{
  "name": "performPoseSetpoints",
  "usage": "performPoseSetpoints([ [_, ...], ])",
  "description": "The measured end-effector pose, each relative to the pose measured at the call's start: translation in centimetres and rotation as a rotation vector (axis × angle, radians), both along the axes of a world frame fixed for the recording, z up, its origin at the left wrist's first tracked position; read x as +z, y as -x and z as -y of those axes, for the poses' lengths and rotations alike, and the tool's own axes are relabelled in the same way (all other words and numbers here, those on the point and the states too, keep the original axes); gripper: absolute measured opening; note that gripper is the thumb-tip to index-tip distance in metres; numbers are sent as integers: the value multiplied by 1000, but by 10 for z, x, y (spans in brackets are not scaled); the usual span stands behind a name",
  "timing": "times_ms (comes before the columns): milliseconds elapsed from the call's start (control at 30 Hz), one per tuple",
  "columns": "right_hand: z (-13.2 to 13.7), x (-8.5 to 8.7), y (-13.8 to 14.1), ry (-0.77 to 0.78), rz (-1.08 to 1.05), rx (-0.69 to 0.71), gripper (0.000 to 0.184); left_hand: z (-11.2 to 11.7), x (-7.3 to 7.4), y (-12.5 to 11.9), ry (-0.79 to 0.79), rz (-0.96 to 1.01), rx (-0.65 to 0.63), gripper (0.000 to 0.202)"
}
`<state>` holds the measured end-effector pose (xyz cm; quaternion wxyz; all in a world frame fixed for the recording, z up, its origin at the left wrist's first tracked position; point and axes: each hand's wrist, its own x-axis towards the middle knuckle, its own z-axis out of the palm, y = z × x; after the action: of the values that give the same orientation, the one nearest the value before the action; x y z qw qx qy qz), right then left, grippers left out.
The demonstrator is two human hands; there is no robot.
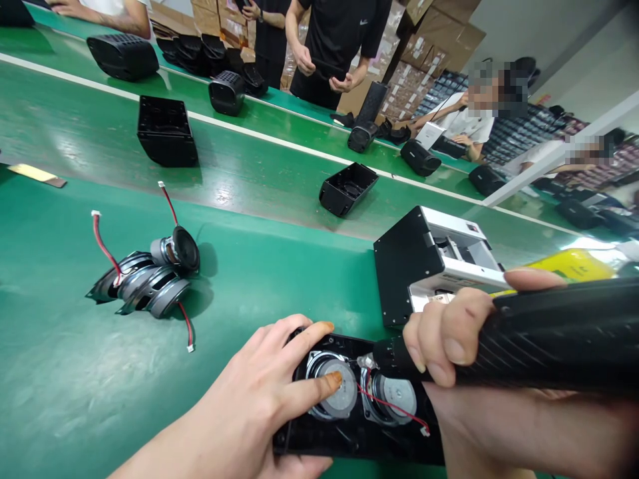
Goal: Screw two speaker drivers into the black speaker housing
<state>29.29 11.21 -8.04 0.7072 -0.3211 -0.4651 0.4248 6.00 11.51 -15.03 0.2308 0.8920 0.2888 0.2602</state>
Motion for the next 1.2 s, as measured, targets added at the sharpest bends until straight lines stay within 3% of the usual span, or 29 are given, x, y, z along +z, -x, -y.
performPoseSetpoints([
  [400,-2,0,0,60,-65,-61,54,-3,6,0,17,-31,-17,57],
  [600,-6,-3,4,-45,-28,-38,39,-2,5,0,11,-39,-11,56],
  [733,-7,-1,8,-3,-24,-58,51,1,2,0,-4,-8,8,62],
  [900,-5,-3,7,-46,12,18,61,-1,2,1,-46,-40,-18,61],
  [1200,-4,-1,10,-10,-26,-95,54,-2,2,1,-63,-20,-13,60],
])
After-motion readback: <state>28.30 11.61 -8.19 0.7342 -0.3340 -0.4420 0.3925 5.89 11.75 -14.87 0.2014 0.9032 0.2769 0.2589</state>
